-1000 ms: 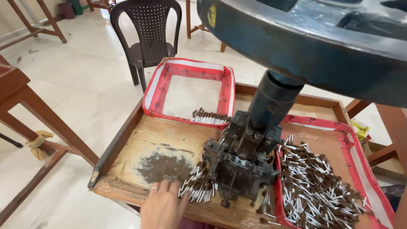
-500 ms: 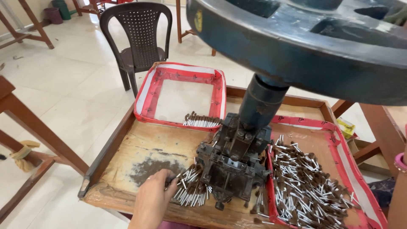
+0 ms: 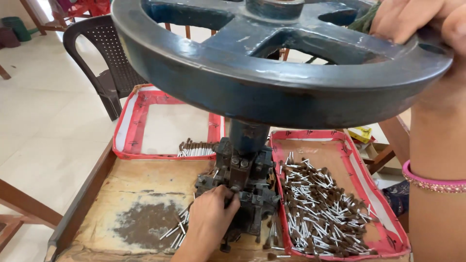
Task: Assembling or processing small swabs using a manual hand-operated machine.
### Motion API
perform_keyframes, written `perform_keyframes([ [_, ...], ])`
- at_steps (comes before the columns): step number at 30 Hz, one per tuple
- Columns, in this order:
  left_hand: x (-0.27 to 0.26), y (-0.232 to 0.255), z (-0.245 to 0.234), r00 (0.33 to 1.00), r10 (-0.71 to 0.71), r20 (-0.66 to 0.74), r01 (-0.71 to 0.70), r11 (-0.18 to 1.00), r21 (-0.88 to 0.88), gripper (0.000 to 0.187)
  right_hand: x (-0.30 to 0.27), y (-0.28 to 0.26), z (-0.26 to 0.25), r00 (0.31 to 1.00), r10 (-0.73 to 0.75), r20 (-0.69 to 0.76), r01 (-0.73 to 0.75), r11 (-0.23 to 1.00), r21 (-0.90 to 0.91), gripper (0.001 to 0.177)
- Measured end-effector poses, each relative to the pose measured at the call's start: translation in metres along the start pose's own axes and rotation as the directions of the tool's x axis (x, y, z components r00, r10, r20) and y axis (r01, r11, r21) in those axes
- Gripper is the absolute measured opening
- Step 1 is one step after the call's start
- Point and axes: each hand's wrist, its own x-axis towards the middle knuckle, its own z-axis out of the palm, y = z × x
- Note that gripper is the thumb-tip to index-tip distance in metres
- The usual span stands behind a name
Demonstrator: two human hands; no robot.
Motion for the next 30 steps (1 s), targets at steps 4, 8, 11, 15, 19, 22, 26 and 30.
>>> perform_keyframes([
  [4,0.0,-0.008,0.004,0.997,0.049,-0.056,-0.052,0.998,-0.041,0.027,0.014,0.0,0.032,1.0,0.01,-0.011,-0.01,1.0,0.023,0.057],
  [8,0.01,-0.004,0.012,0.998,0.051,-0.028,-0.051,0.999,0.0,0.03,0.015,-0.005,0.034,1.0,0.016,-0.018,-0.015,0.999,0.038,0.057],
  [11,0.007,0.001,0.002,0.999,0.03,0.011,-0.03,1.0,-0.001,0.029,0.024,-0.011,0.036,1.0,0.003,-0.008,-0.002,0.999,0.037,0.057],
  [15,-0.005,-0.008,-0.007,0.98,0.191,-0.048,-0.196,0.974,-0.117,0.024,0.025,-0.013,0.034,1.0,-0.002,-0.001,0.002,0.999,0.032,0.059],
  [19,-0.011,-0.019,-0.001,0.937,0.342,-0.068,-0.348,0.926,-0.146,0.027,0.016,-0.007,0.034,0.998,0.046,-0.033,-0.044,0.996,0.081,0.061],
  [22,-0.009,-0.026,-0.001,0.918,0.396,0.006,-0.393,0.913,-0.109,0.033,0.021,-0.003,0.035,0.999,0.033,-0.038,-0.03,0.996,0.082,0.061],
  [26,-0.005,-0.028,-0.007,0.885,0.463,0.039,-0.46,0.885,-0.077,0.039,0.022,0.0,0.042,0.995,-0.035,-0.089,0.044,0.994,0.102,0.059],
  [30,-0.008,-0.042,0.01,0.787,0.614,0.05,-0.613,0.772,0.17,0.029,0.01,-0.022,0.059,0.984,-0.056,-0.168,0.059,0.998,0.012,0.063],
])
